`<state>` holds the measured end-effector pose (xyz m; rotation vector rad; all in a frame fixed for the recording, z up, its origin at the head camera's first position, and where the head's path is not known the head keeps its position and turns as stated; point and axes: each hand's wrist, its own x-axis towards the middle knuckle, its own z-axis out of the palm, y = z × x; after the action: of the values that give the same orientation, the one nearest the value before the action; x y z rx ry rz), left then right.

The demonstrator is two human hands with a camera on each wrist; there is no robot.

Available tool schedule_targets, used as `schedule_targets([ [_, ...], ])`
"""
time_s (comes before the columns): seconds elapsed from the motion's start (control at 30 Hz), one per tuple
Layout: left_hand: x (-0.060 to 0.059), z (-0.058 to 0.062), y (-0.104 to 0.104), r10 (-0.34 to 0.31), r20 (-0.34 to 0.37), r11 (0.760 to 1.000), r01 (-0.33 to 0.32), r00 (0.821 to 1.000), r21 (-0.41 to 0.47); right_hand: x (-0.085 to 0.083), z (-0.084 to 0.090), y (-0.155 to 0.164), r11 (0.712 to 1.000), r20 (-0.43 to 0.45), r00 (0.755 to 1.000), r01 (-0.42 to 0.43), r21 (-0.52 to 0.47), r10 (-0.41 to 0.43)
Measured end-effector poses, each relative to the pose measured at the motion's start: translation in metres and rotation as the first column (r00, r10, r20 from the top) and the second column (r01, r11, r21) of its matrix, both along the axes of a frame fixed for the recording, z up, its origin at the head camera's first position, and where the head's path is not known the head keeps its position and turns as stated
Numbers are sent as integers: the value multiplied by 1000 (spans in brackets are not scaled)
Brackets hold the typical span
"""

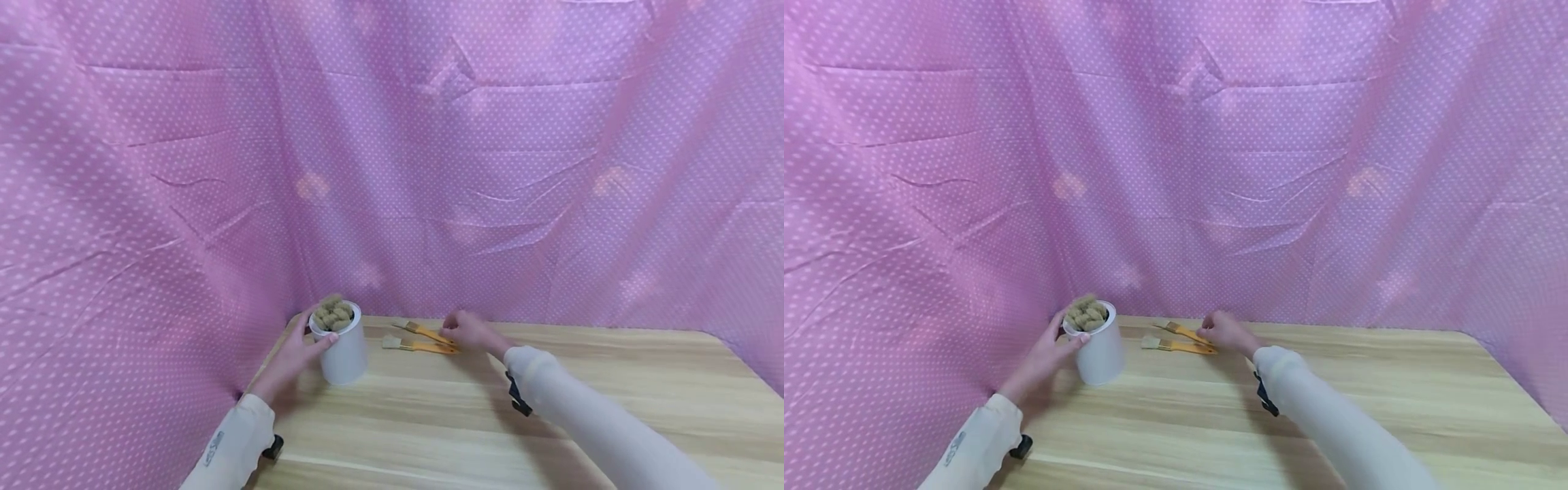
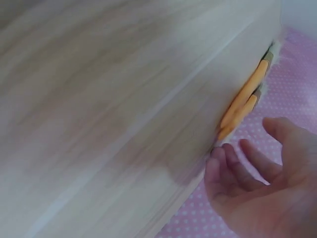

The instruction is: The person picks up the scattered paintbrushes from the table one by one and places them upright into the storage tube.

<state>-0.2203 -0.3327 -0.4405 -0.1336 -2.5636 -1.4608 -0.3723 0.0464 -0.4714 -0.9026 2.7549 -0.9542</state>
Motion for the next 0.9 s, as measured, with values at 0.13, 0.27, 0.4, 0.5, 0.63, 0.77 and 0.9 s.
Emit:
schedule_targets([
  [0.13, -4, -1, -6, 2, -44, 999, -3, 999, -35, 1, 0, -13, 997, 15, 1000, 16, 74, -17],
  [0.27, -4, -3, -11, 35, -19, 998, -35, 999, -49, 3, -3, -25, 994, -5, 1000, -3, 105, 3],
  [0.4, -5, -5, -14, 69, 22, 996, -68, 997, -57, 5, -5, -33, 994, 2, 999, -34, 101, 34],
  [0.5, -7, -6, -15, 74, 28, 996, -72, 997, -60, 4, -8, -36, 995, 4, 1000, -27, 92, 27],
  [0.63, -10, -5, -13, 61, 28, 997, -60, 998, -49, 2, -11, -36, 996, -11, 1000, 0, 85, 1],
  [0.77, -12, -3, -10, 41, 17, 999, -40, 999, -37, 0, -9, -32, 997, -8, 1000, 5, 76, -4],
  [0.9, -12, 0, -6, 28, 16, 1000, -28, 999, -9, 0, -6, -26, 998, -23, 1000, 14, 66, -12],
])
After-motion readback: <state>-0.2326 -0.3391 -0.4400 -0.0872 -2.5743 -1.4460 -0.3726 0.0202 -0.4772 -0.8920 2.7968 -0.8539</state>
